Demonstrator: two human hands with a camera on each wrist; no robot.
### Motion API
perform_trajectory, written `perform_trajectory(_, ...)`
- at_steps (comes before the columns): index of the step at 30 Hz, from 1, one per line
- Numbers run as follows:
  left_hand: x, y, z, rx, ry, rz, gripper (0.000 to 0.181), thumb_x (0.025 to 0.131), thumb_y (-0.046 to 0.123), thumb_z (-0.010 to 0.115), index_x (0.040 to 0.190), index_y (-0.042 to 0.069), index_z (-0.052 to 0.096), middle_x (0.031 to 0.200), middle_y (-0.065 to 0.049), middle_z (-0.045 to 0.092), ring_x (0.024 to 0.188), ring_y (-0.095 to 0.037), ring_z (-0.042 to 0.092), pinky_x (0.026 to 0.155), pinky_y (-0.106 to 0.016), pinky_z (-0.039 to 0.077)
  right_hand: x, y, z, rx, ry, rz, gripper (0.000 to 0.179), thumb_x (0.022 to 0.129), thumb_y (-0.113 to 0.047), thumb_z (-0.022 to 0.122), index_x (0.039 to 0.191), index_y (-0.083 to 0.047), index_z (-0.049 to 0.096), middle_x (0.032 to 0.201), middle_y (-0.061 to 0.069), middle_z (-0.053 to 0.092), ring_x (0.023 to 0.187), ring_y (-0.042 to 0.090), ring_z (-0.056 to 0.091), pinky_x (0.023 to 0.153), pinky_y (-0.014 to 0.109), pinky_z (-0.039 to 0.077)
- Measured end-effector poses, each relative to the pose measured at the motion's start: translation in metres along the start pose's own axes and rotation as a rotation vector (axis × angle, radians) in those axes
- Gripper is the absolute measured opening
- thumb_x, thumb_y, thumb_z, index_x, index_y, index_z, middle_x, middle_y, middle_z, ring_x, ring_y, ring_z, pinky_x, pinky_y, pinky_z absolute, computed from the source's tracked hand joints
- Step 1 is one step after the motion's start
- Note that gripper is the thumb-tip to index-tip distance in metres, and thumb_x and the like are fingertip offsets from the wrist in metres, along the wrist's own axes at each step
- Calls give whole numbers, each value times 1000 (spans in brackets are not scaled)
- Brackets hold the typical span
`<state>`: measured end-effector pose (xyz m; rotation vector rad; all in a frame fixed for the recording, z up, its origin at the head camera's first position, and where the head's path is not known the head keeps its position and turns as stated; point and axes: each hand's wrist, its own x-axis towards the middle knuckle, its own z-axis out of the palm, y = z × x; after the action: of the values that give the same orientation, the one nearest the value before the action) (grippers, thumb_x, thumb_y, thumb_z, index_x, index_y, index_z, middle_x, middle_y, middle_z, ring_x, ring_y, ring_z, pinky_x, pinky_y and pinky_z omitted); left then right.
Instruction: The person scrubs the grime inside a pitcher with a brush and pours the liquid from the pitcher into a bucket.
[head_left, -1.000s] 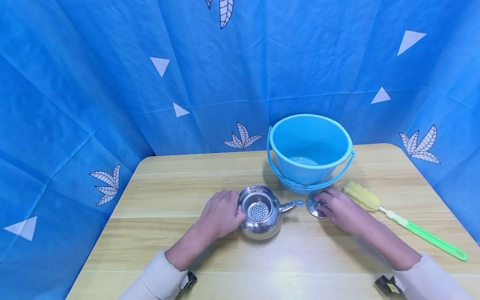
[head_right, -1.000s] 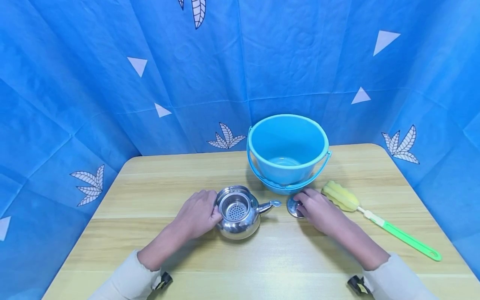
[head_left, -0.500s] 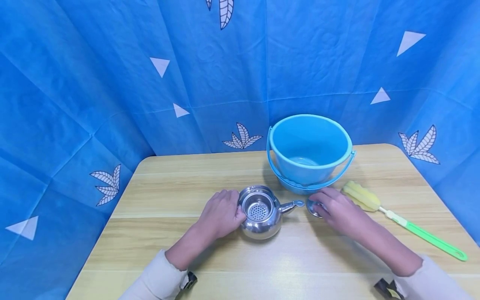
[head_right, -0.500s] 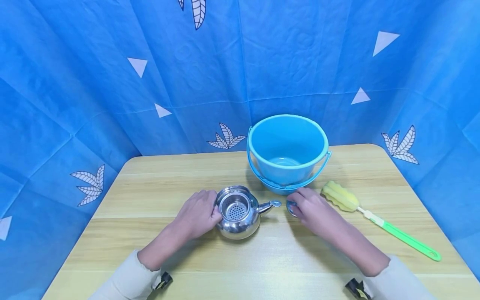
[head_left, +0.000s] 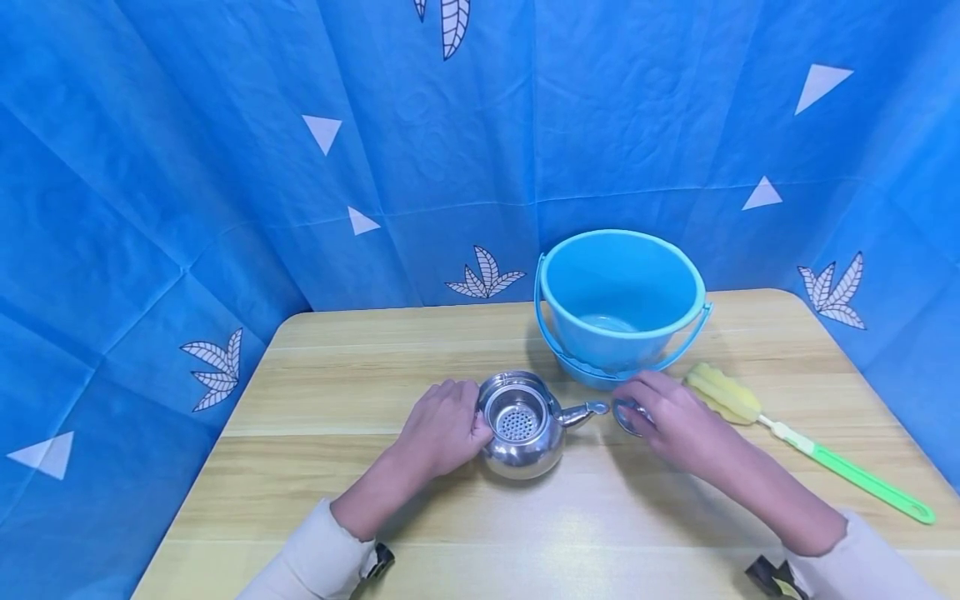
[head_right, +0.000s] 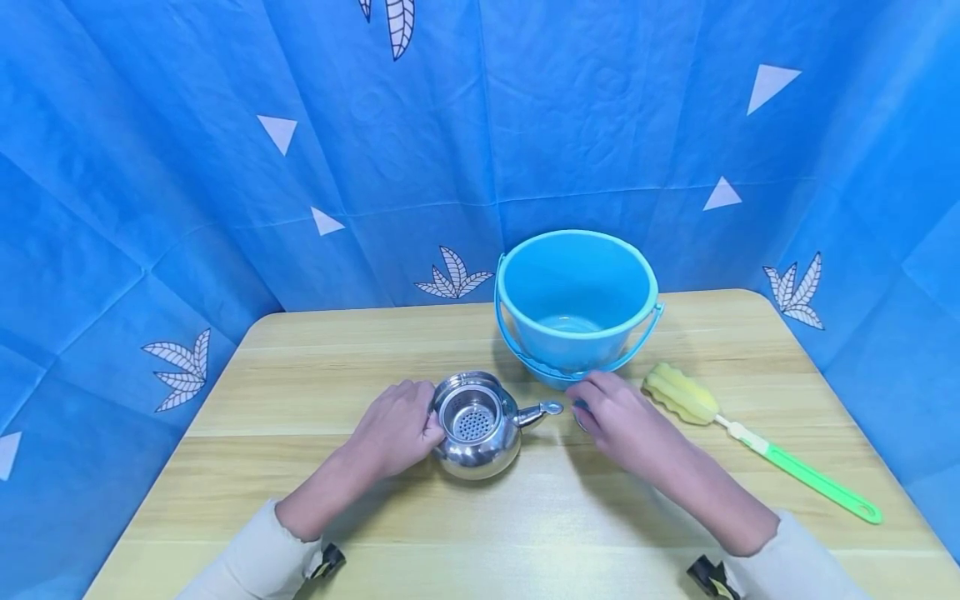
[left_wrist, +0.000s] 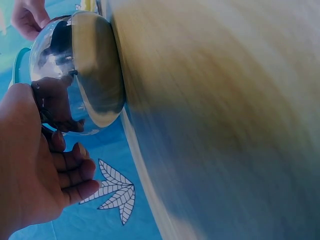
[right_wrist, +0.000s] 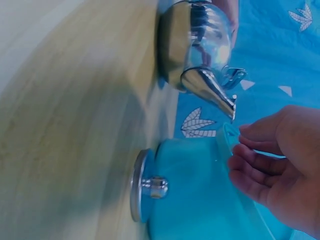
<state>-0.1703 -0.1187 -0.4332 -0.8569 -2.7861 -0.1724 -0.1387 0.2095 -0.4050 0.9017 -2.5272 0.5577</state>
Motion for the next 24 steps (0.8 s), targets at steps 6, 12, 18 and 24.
perform_trajectory(6,0,0,-1,0,-5,-3,28,73,36,43,86,11,42,69,3,39,64,-15,36,62,-27,34,8,-9,-5,-2,15,-21,22,72,-13,68,94,-11,63,91,-3,57,83,11,54,68,30,48)
perform_trajectory(12,0,1,-1,2,-2,-1,27,74,36,42,86,11,42,68,3,38,64,-15,36,62,-27,34,15,-15,-6,9,34,-56,22,72,-13,67,93,-9,63,90,-1,57,83,11,53,69,29,48)
perform_trajectory(18,0,1,-1,5,5,5,27,74,35,43,86,11,42,68,3,38,64,-15,36,61,-27,34,22,-21,-2,25,51,-90,22,73,-13,66,94,-6,63,91,2,57,87,15,53,73,31,47)
perform_trajectory(24,0,1,-1,14,20,16,28,73,36,43,85,10,43,67,3,38,63,-15,36,60,-27,34,30,-30,0,30,30,-84,22,75,-14,65,96,-8,62,94,1,57,90,14,52,75,30,46)
